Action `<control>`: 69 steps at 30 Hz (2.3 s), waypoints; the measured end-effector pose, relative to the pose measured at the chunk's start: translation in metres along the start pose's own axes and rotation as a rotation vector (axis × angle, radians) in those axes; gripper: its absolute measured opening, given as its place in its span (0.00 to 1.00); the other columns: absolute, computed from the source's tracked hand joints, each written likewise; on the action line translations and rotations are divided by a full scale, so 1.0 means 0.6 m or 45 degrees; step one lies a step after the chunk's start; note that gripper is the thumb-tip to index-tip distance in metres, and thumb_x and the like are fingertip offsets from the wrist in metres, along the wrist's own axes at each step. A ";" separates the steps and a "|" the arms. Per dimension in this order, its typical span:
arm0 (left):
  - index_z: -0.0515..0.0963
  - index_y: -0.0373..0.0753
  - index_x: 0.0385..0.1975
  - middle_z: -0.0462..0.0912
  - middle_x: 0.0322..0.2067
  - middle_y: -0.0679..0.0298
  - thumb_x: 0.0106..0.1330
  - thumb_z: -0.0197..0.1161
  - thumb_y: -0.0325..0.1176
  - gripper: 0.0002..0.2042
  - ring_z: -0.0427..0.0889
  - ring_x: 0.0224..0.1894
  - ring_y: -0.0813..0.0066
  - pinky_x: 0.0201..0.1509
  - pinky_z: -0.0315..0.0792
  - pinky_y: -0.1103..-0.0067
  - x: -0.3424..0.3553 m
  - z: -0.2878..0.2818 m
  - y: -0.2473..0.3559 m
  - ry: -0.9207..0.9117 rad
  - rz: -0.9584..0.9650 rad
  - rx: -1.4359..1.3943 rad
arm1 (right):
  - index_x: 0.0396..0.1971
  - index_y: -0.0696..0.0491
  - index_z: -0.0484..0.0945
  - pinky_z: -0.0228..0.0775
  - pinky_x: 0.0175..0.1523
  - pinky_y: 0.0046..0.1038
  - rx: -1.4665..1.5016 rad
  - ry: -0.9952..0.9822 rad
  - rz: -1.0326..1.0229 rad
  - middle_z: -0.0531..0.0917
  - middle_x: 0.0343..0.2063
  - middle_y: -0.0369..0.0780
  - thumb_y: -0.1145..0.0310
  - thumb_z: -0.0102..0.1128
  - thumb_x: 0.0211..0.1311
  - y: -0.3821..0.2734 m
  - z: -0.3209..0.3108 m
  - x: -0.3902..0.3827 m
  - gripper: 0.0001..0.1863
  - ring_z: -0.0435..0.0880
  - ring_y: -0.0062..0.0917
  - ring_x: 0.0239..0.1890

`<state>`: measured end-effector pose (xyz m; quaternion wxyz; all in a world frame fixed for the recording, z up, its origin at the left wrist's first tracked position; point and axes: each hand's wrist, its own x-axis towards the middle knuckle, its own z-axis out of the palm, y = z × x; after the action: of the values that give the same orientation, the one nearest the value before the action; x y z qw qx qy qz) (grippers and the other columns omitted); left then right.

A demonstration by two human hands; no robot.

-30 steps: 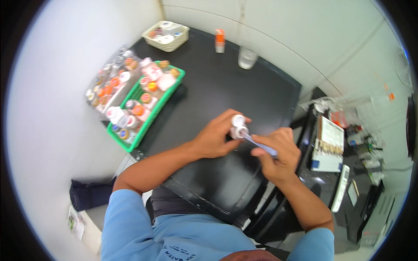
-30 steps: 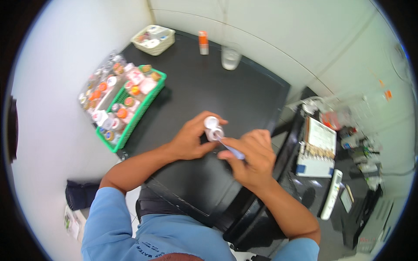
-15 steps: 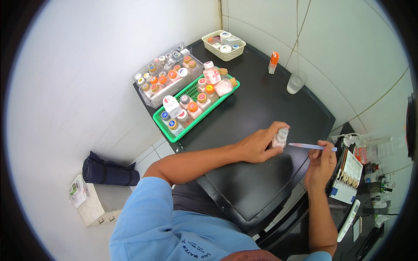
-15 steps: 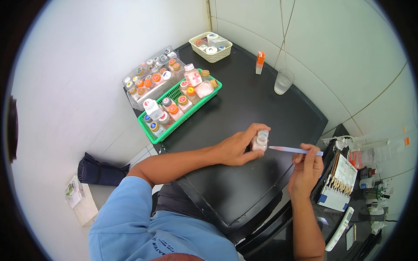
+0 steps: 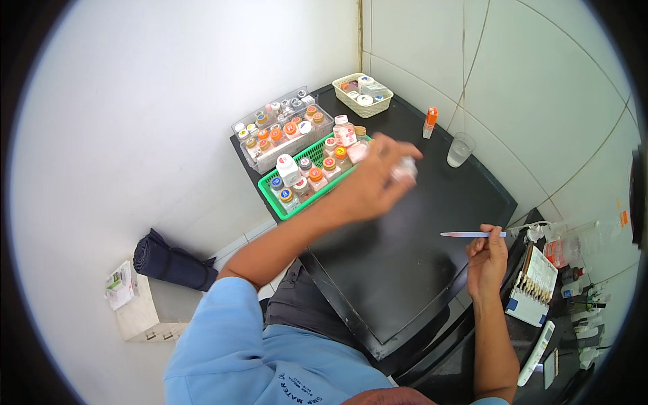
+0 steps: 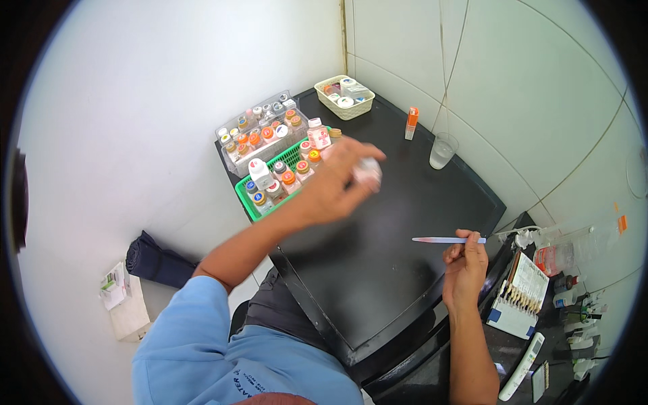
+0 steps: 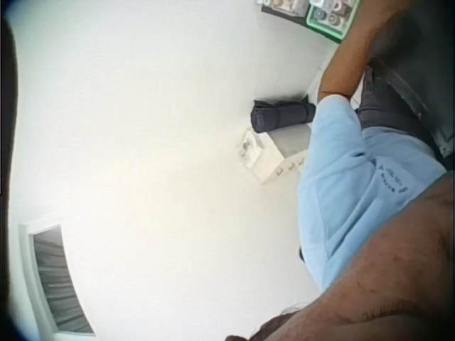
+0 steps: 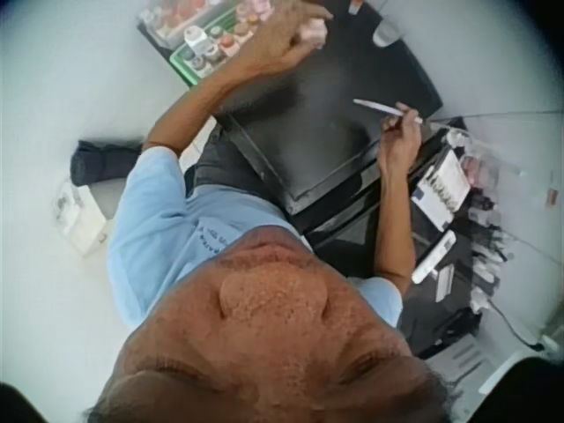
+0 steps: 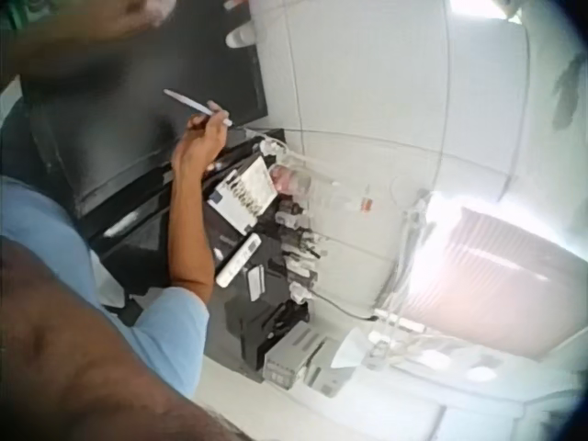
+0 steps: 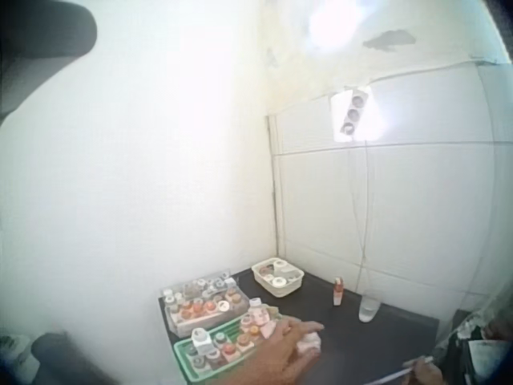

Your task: The person dips a small brush into a small plastic bottle and applies the material onto a white dental model held in their other hand. They select and open different colored bottles from a green tray during the process.

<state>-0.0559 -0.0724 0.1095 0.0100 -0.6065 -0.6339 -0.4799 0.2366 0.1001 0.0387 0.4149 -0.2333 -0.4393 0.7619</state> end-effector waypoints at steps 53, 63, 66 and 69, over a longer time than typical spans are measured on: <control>0.91 0.40 0.44 0.95 0.45 0.57 0.51 0.90 0.36 0.21 0.94 0.49 0.59 0.55 0.86 0.65 0.100 -0.185 -0.281 -0.610 -0.781 0.819 | 0.51 0.59 0.86 0.76 0.41 0.24 -0.115 -0.163 0.133 0.82 0.29 0.34 0.57 0.57 0.93 -0.006 0.009 -0.003 0.19 0.81 0.20 0.32; 0.91 0.39 0.48 0.95 0.44 0.55 0.54 0.86 0.34 0.20 0.93 0.50 0.61 0.56 0.86 0.66 0.119 -0.224 -0.258 -0.559 -0.777 0.752 | 0.52 0.59 0.86 0.76 0.42 0.25 -0.122 -0.167 0.133 0.82 0.29 0.35 0.57 0.57 0.92 -0.007 0.009 -0.005 0.19 0.81 0.21 0.32; 0.90 0.40 0.48 0.95 0.47 0.55 0.52 0.86 0.38 0.22 0.93 0.51 0.57 0.57 0.86 0.64 0.115 -0.253 -0.260 -0.545 -0.805 0.711 | 0.52 0.59 0.86 0.77 0.42 0.25 -0.098 -0.181 0.148 0.82 0.29 0.35 0.57 0.57 0.92 -0.005 0.014 -0.004 0.19 0.81 0.21 0.32; 0.89 0.38 0.49 0.94 0.45 0.56 0.57 0.84 0.35 0.20 0.92 0.50 0.62 0.55 0.85 0.67 0.124 -0.255 -0.226 -0.510 -0.848 0.689 | 0.52 0.59 0.86 0.77 0.42 0.25 -0.106 -0.171 0.145 0.82 0.29 0.35 0.57 0.57 0.92 -0.006 0.011 -0.004 0.19 0.81 0.21 0.32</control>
<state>-0.2683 -0.0842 0.1552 -0.1090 -0.4264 -0.8857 -0.1481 0.2349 0.0957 0.0452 0.3306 -0.2233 -0.4832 0.7793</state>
